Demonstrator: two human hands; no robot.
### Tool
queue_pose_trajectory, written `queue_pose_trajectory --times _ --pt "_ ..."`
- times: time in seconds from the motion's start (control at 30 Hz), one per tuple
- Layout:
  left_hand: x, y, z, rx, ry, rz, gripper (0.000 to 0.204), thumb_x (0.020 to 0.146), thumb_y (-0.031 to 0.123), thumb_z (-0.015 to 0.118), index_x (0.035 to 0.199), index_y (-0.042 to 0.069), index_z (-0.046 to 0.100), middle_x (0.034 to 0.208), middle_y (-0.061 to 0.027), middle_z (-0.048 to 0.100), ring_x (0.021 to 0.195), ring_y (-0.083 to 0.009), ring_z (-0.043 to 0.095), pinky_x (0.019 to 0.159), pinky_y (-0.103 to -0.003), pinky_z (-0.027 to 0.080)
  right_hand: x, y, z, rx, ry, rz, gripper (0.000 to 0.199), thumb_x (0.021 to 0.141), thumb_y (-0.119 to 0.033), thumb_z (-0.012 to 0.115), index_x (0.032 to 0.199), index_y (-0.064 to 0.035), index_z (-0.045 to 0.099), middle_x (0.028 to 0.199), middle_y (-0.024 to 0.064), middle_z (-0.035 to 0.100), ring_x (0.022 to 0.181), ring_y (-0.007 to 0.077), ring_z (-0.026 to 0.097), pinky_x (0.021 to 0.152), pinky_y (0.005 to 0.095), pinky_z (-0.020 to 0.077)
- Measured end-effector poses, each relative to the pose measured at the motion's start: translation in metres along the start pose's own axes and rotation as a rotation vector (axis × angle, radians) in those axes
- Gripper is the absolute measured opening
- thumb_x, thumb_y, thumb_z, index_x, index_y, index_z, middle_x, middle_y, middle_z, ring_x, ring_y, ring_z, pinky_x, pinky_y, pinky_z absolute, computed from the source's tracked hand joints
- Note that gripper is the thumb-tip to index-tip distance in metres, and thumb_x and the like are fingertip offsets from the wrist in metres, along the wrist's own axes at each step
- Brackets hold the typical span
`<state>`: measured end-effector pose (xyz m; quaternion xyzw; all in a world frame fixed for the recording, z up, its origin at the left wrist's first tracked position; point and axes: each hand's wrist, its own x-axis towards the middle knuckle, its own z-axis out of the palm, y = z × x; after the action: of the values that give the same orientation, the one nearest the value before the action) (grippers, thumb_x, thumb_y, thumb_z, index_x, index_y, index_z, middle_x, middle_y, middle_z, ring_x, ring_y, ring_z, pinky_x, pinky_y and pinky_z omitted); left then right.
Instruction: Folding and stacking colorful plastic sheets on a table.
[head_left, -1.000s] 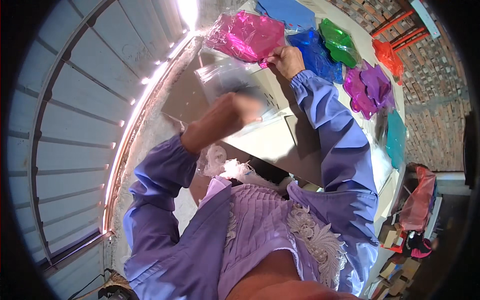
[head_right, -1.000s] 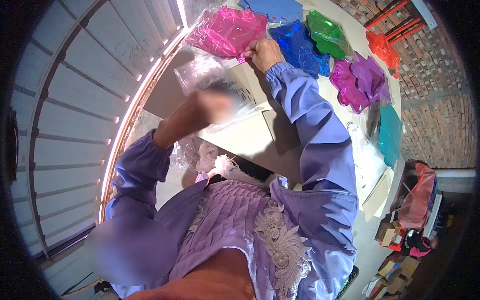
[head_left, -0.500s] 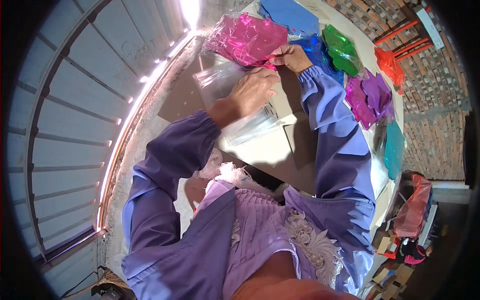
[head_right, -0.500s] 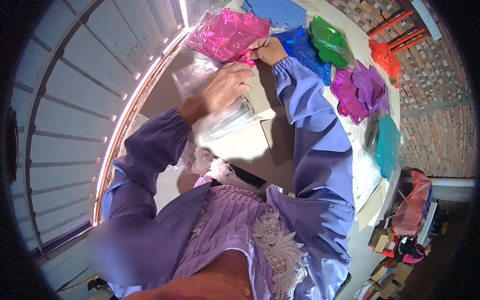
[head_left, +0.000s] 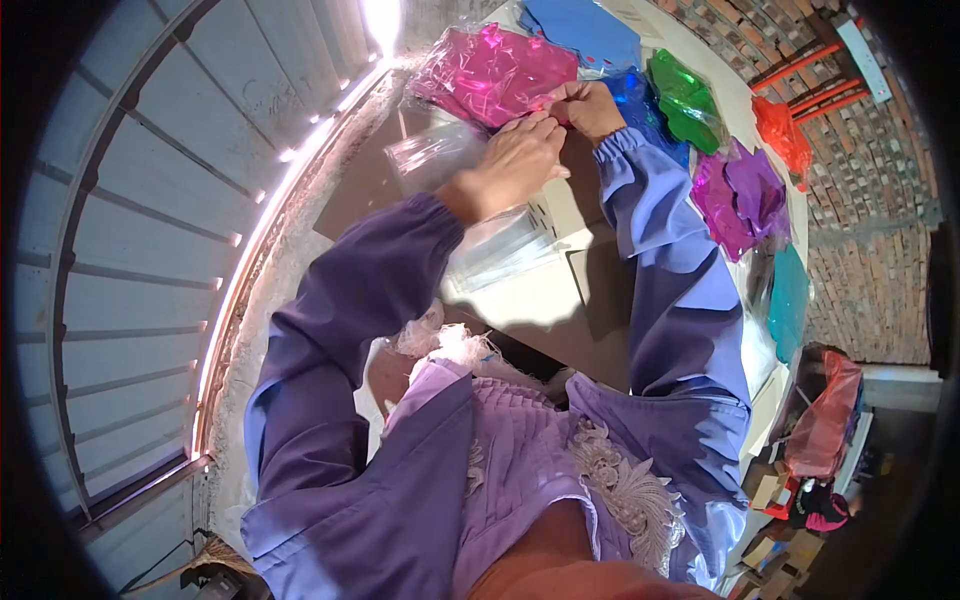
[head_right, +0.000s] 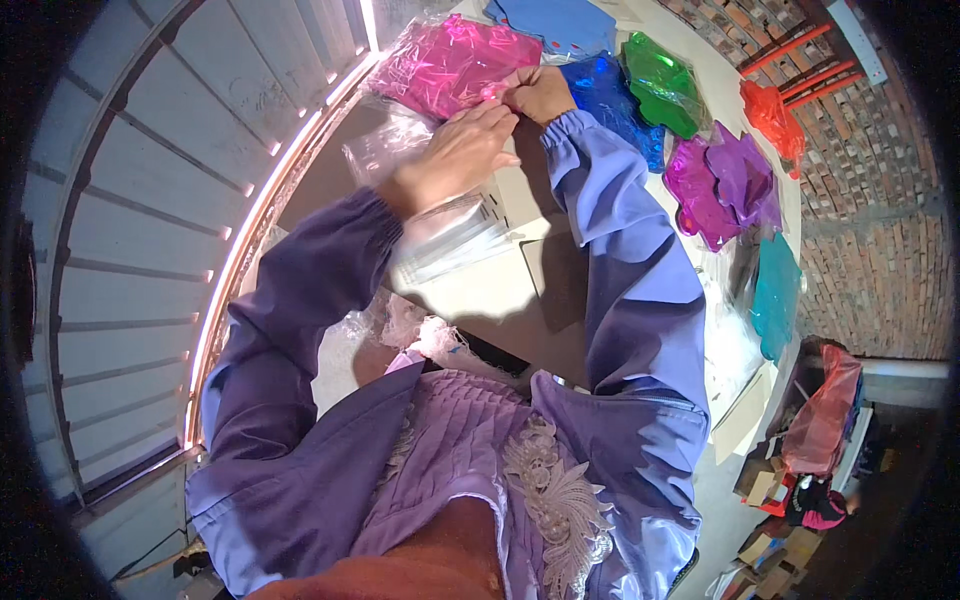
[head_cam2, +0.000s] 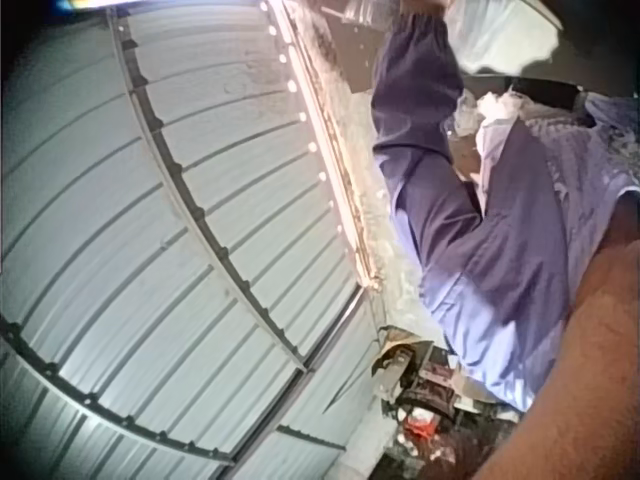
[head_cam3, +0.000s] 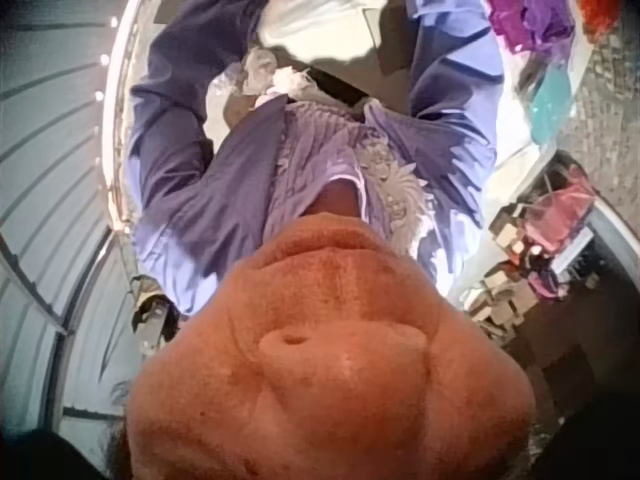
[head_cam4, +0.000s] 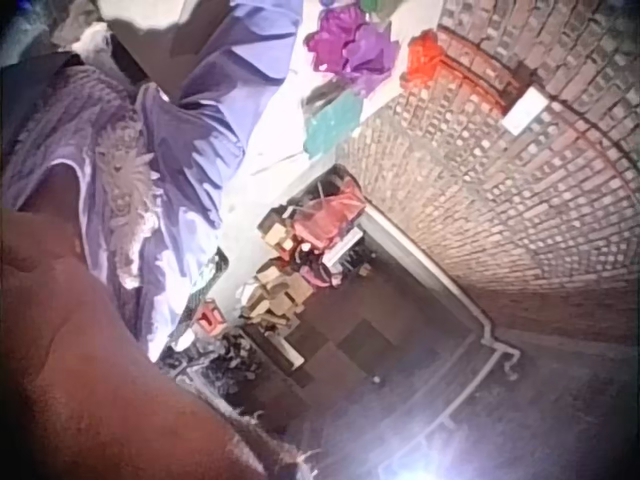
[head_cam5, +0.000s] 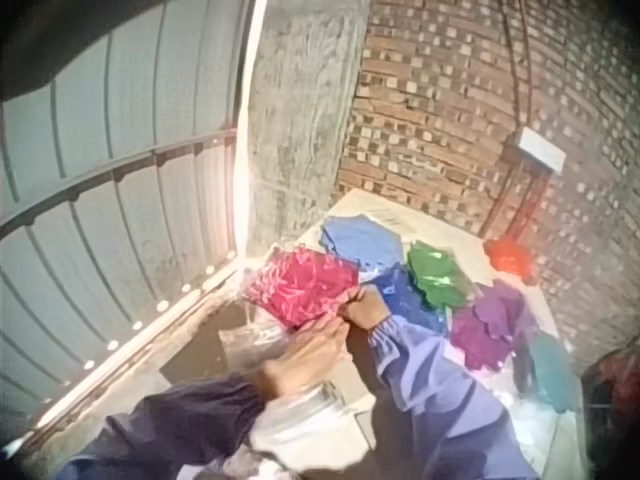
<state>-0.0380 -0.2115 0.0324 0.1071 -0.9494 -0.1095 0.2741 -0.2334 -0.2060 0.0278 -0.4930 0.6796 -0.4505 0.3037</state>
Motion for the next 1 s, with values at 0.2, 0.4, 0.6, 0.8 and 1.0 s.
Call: queue_pose_trajectory --times 0.2,0.4,0.6,0.8,1.0 --pt "0.024 -0.007 0.015 0.161 -0.276 -0.163 0.056 0.083 0.047 0.064 0.111 -0.002 0.064 0.12 -0.0212 0.058 0.116 -0.0313 0.053 0.098 -0.039 0.043 -0.006 -0.01 0.008 -0.307 0.164 -0.205 0.008 0.074 -0.006 0.076 0.076 -0.001 0.071 0.069 0.003 0.069 0.058 0.0119 0.06 0.055 0.0296 0.0478" --pt "0.043 0.012 0.0 0.359 -0.522 -0.122 0.055 0.082 0.055 0.061 0.095 0.004 0.073 0.095 -0.0147 0.07 0.098 -0.0276 0.064 0.09 -0.036 0.045 -0.017 -0.028 -0.009 -0.168 -0.053 -0.248 0.006 0.078 -0.003 0.073 0.078 0.0009 0.068 0.068 0.0002 0.065 0.064 0.0071 0.057 0.059 0.0278 0.0471" --pt "0.036 0.001 0.005 0.205 -0.464 -0.164 0.051 0.08 0.056 0.063 0.087 0.007 0.075 0.083 -0.0118 0.072 0.089 -0.0274 0.068 0.08 -0.037 0.05 -0.063 -0.095 -0.056 -0.092 -0.163 -0.348 0.003 0.085 -0.003 0.068 0.088 -0.0018 0.068 0.088 0.0012 0.067 0.082 0.0096 0.059 0.075 0.0252 0.0475" --pt "0.029 -0.03 0.011 0.095 -0.168 -0.068 0.057 0.083 0.052 0.062 0.102 -0.002 0.067 0.092 -0.0177 0.069 0.09 -0.035 0.066 0.08 -0.043 0.051 -0.139 -0.135 -0.146 0.212 0.135 -0.31 0.013 0.088 -0.005 0.067 0.1 0.0006 0.065 0.095 0.0022 0.067 0.088 0.0098 0.061 0.082 0.0242 0.0483" --pt "0.03 0.061 -0.063 -0.59 -0.28 -0.143 0.059 0.092 0.046 0.055 0.12 -0.006 0.054 0.117 -0.023 0.059 0.105 -0.0345 0.06 0.09 -0.041 0.048 -0.282 -0.166 -0.146 -0.205 0.768 -0.503 0.013 0.087 0.001 0.067 0.1 0.0033 0.066 0.09 0.0047 0.069 0.08 0.0108 0.064 0.073 0.0249 0.0516"
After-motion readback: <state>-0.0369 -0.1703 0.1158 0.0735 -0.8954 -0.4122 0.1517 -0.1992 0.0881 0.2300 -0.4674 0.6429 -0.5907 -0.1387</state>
